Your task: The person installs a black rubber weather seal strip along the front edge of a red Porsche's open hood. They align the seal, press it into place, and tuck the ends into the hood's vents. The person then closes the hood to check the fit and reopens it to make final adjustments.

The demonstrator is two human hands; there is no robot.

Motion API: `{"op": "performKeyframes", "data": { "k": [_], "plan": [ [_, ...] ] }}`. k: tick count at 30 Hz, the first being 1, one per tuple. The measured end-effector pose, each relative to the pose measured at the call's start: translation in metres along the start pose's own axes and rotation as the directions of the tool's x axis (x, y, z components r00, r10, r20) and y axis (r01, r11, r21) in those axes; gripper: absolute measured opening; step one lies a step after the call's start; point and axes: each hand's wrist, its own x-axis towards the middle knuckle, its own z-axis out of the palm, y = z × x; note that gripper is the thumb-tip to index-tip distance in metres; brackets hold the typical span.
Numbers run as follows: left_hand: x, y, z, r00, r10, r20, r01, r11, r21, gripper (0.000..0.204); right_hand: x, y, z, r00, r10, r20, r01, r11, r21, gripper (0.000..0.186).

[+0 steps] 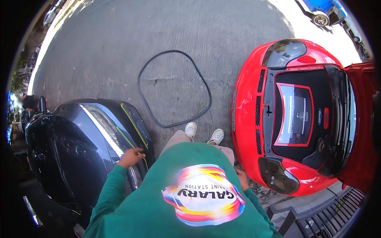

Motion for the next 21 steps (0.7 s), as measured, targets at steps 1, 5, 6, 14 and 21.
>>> {"op": "performKeyframes", "data": {
  "k": [1, 5, 6, 14, 21],
  "plan": [
    [0.007, 0.003, 0.010, 0.999, 0.043, -0.005, -0.043, 0.999, -0.013, 0.052, 0.008, 0.006, -0.003, 1.000, 0.015, 0.022, -0.012, 0.995, -0.100, 0.031],
    [0.024, 0.010, 0.023, 0.992, 0.102, 0.069, -0.097, 0.993, -0.068, 0.050, 0.017, -0.030, -0.001, 0.993, 0.119, 0.008, -0.097, 0.847, -0.523, 0.028],
    [0.036, 0.016, 0.021, 0.987, 0.126, 0.096, -0.119, 0.990, -0.074, 0.051, 0.028, -0.030, 0.004, 0.994, 0.111, 0.004, -0.097, 0.878, -0.469, 0.028],
    [0.155, -0.025, 0.062, 0.974, 0.064, 0.215, -0.062, 0.998, -0.019, 0.053, 0.108, -0.022, 0.008, 0.986, 0.167, 0.023, -0.145, 0.909, -0.390, 0.025],
    [0.311, -0.109, 0.085, 0.993, -0.081, 0.087, 0.088, 0.993, -0.075, 0.054, 0.269, -0.018, 0.039, 0.959, 0.277, 0.057, -0.163, 0.707, -0.688, 0.025]
  ]
}}
